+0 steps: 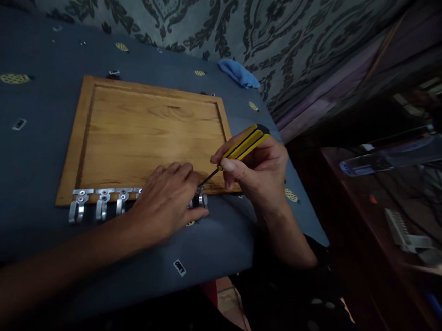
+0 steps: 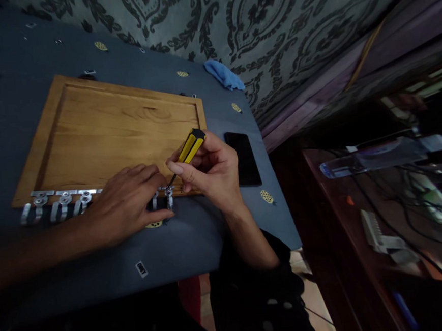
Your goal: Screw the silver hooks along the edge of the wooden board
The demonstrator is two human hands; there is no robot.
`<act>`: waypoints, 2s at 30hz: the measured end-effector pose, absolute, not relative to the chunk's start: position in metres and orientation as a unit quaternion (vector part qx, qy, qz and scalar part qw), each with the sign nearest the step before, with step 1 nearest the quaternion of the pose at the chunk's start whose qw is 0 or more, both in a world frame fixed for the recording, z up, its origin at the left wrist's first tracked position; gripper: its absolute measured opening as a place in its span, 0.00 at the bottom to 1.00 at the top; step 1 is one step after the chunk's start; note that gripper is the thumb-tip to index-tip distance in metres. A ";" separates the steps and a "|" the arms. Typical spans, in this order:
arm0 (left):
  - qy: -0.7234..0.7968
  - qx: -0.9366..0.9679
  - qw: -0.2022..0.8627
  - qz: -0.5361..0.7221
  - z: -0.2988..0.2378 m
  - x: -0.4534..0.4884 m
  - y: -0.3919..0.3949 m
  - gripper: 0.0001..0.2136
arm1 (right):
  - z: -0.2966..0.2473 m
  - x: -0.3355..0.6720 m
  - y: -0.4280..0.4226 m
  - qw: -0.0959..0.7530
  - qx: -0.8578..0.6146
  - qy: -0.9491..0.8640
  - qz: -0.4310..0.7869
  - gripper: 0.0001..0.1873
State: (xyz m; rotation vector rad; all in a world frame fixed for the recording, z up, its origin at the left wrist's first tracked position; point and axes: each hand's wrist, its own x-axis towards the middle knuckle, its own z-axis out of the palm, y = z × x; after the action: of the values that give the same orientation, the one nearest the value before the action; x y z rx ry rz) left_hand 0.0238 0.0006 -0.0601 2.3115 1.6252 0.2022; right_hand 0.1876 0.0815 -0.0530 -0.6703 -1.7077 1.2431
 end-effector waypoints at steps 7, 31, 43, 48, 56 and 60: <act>0.564 0.807 0.154 0.082 -0.061 0.024 0.001 0.21 | -0.053 0.196 0.082 0.399 -0.266 -0.709 0.517 0.15; 0.566 0.807 0.146 0.080 -0.062 0.023 0.000 0.19 | -0.056 0.185 0.077 0.492 -0.301 -0.674 0.461 0.17; 0.565 0.809 0.143 0.080 -0.064 0.024 0.000 0.20 | -0.056 0.185 0.077 0.450 -0.293 -0.703 0.466 0.13; 0.568 0.806 0.154 0.067 -0.060 0.024 0.001 0.20 | -0.058 0.191 0.080 0.435 -0.277 -0.700 0.495 0.15; 0.566 0.809 0.144 0.065 -0.060 0.023 0.000 0.20 | -0.057 0.191 0.081 0.461 -0.289 -0.710 0.447 0.13; 0.567 0.808 0.141 0.069 -0.060 0.024 0.001 0.19 | -0.054 0.188 0.081 0.461 -0.286 -0.701 0.463 0.14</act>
State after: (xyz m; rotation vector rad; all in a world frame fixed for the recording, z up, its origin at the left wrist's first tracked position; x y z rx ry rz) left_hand 0.0240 0.0012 -0.0603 2.3349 1.6390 0.1985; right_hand 0.1879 0.0805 -0.0539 -0.7030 -1.7244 1.1394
